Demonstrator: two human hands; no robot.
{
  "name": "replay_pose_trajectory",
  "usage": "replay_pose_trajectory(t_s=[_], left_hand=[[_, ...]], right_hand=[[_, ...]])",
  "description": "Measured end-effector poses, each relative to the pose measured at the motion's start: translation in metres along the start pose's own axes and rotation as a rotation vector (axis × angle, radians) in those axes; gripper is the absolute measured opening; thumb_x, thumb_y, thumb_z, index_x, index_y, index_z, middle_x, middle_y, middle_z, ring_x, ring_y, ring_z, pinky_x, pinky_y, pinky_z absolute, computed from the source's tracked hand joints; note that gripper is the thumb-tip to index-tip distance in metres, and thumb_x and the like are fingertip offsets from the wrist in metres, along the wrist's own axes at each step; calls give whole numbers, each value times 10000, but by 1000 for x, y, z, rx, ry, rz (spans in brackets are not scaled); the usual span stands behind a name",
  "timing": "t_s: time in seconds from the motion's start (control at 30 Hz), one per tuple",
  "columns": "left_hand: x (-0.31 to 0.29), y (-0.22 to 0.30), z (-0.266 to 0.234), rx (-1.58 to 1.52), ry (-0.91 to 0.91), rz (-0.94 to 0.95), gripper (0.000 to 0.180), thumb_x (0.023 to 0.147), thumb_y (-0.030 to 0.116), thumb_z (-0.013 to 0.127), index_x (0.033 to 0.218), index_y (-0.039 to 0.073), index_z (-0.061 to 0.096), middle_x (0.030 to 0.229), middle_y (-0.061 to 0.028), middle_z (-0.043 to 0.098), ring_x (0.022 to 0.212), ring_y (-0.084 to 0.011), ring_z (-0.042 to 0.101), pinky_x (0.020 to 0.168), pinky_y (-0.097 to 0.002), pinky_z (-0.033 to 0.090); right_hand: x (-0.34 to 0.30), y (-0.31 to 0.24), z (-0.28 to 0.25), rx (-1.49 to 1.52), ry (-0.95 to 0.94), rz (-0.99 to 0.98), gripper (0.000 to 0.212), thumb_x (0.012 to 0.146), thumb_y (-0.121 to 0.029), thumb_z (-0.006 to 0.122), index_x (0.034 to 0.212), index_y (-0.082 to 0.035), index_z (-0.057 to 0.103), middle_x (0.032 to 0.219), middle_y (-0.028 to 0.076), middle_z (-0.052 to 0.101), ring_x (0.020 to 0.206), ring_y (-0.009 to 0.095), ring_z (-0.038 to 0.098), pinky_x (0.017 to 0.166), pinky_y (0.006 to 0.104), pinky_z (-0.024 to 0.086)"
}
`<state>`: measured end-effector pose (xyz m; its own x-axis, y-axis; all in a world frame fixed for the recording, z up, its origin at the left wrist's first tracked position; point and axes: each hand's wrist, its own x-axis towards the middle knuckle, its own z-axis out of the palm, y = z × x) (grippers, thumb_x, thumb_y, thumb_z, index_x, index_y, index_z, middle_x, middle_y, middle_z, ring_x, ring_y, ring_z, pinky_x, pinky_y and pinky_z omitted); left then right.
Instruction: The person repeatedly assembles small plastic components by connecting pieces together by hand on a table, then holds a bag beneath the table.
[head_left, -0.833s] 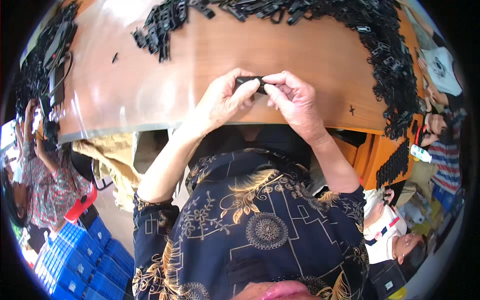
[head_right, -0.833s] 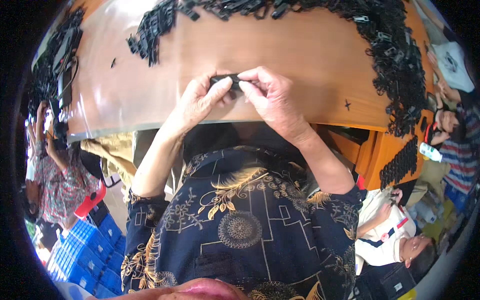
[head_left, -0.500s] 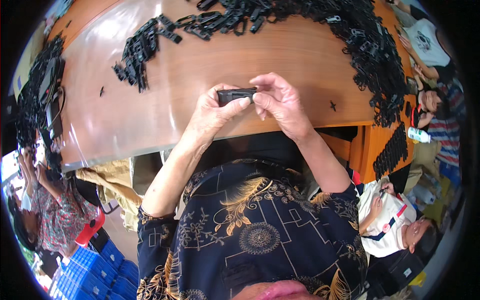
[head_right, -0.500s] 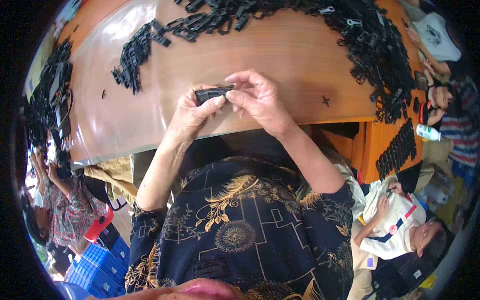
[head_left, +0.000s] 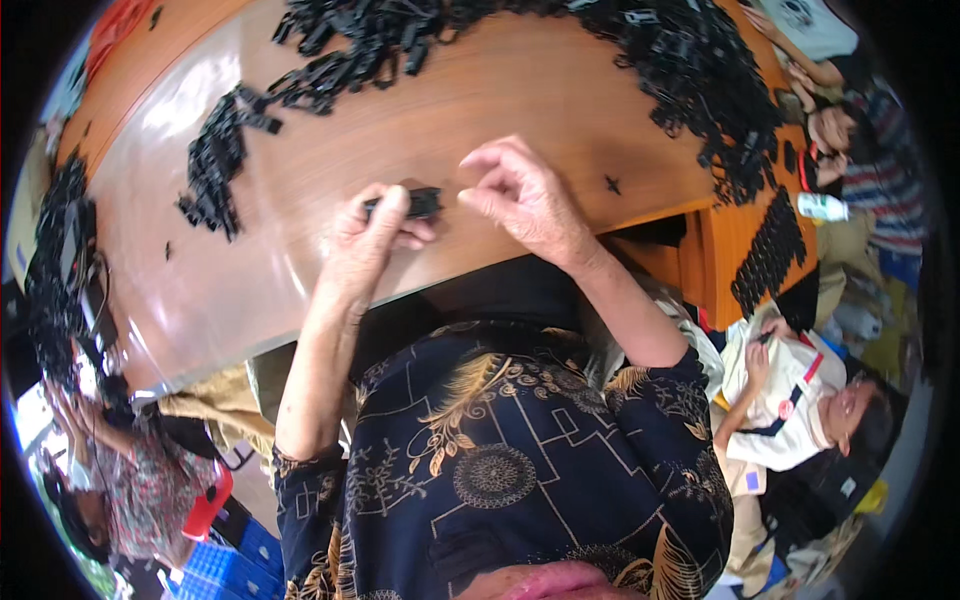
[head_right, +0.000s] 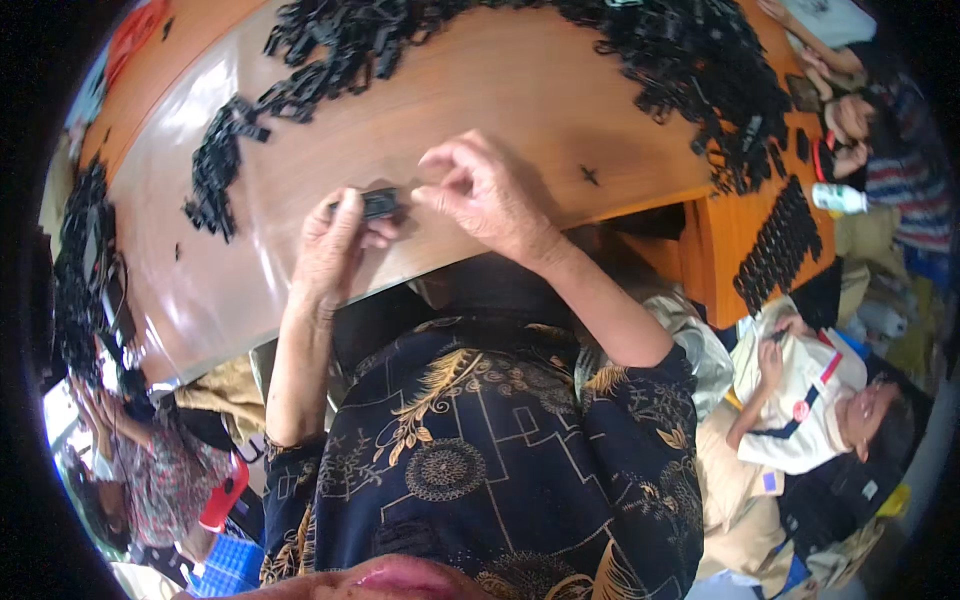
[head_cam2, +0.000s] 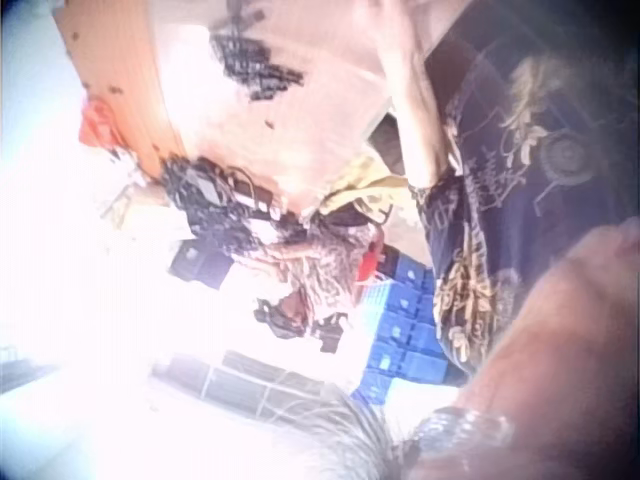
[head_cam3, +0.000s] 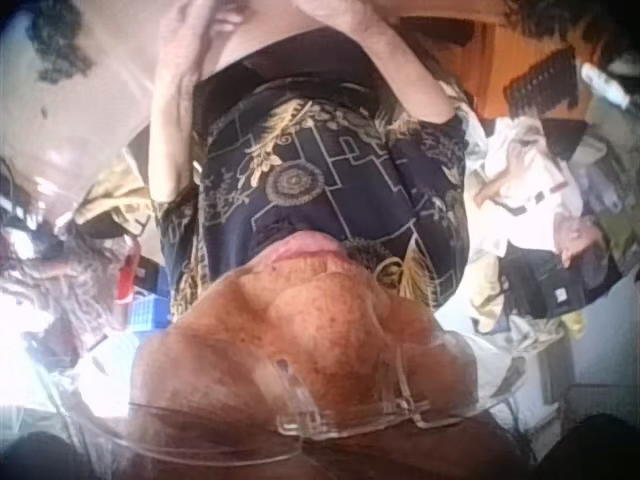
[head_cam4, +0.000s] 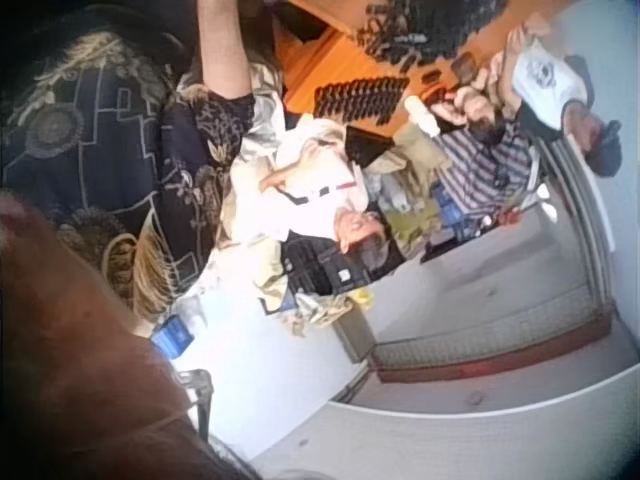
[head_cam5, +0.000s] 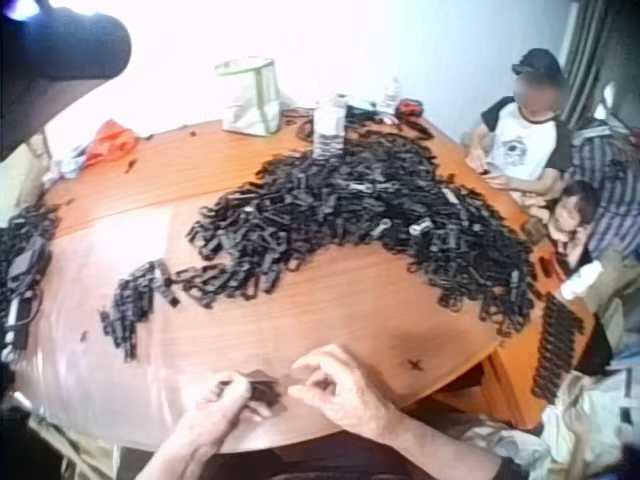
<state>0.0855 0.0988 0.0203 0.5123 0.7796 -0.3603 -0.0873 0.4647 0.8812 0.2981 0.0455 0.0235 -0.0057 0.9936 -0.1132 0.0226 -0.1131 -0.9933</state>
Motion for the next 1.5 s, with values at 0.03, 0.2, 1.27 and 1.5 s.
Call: replay_pose_trajectory(t_s=[0.03,0.2,1.27,1.5], left_hand=[[2,2,-6,-134,10,-15,291,991,263,540,1052,-12,612,916,-139,691,758,-175,681,666,-242,559],[-3,6,-21,-430,59,17,238,967,210,571,1005,-24,592,999,-200,658,845,-291,688,712,-282,591],[10,8,-34,-484,-54,9,150,979,142,532,1036,5,554,786,-85,586,605,-143,570,483,-227,429],[99,50,2,1085,296,758,238,900,238,639,988,19,612,762,-133,652,675,-250,626,650,-347,516]], right_hand=[[-1,-5,-15,-290,155,-132,236,861,-117,701,1060,-39,600,1057,63,534,826,126,582,644,243,479],[-11,1,-122,-1346,851,-351,401,822,-354,722,1114,-100,620,1132,123,529,1029,302,558,788,415,511],[71,-15,-85,-472,369,-268,167,915,-135,640,1060,-57,665,808,1,645,744,91,601,684,238,493],[65,-22,-53,-1166,208,-371,304,860,-350,661,1054,-116,651,899,66,613,902,270,597,772,404,488]])
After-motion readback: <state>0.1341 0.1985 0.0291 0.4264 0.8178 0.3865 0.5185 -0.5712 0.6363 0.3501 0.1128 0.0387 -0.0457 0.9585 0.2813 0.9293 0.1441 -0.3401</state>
